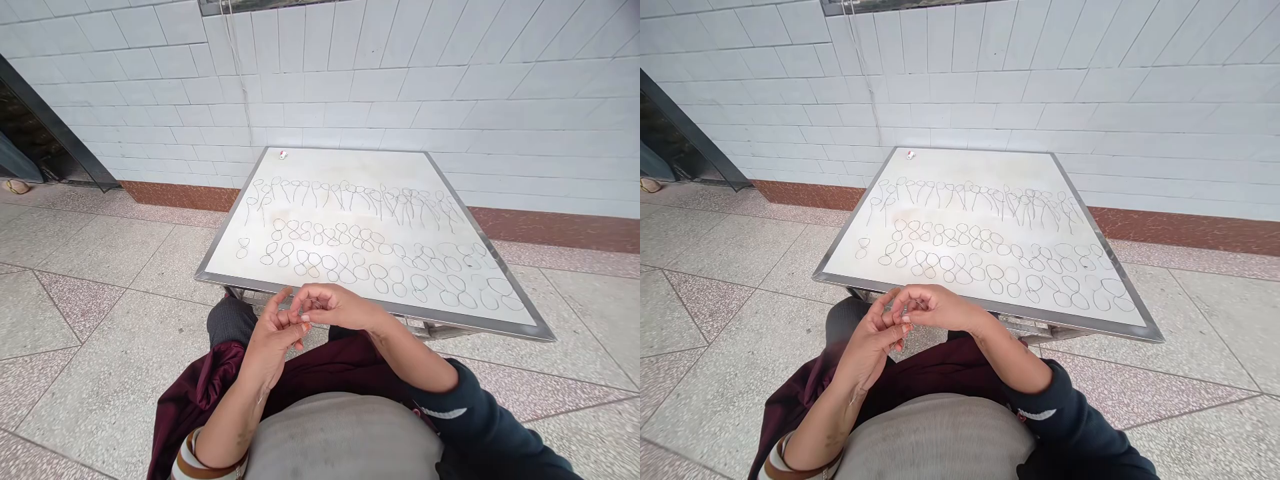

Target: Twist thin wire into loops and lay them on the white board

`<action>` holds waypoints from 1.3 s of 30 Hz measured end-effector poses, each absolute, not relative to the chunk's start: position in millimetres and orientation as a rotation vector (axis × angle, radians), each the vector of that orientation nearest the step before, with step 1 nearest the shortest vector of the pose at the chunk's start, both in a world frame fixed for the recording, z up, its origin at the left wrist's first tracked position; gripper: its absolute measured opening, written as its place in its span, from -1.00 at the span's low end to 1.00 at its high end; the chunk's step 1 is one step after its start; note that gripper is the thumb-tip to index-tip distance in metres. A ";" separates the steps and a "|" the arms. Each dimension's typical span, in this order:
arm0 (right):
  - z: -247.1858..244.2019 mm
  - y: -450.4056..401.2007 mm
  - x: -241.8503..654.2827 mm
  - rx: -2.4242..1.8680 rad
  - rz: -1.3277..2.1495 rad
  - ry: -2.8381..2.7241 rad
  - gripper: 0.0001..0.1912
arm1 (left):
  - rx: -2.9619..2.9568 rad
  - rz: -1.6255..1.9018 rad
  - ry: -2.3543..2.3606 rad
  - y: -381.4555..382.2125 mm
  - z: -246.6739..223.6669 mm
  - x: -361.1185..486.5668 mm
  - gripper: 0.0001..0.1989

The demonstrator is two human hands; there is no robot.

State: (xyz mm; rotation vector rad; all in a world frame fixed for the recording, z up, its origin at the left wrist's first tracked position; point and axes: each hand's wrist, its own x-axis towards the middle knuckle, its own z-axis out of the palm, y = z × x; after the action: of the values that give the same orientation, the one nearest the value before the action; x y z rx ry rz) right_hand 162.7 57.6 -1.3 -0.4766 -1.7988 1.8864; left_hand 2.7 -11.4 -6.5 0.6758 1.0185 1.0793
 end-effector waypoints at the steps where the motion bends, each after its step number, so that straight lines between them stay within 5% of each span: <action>1: -0.5 57.5 162.2 -0.483 1.895 -1.813 -0.80 | 0.684 1.069 1.026 -11.0 -7.3 2.4 -0.21; 15: 14.2 73.0 168.7 -0.525 1.611 -2.330 -0.79 | 0.772 0.943 1.017 -5.8 -7.7 -7.0 -0.33; 39: 4.3 52.4 152.4 -0.728 1.333 -2.253 -0.83 | 0.755 1.026 1.000 -6.8 -17.0 -13.6 -0.43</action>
State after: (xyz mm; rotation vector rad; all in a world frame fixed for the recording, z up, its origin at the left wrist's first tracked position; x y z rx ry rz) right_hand 152.4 52.4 4.3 -0.7281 -2.2535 1.3334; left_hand -13.6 -6.8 -17.0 0.7547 1.0003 1.0258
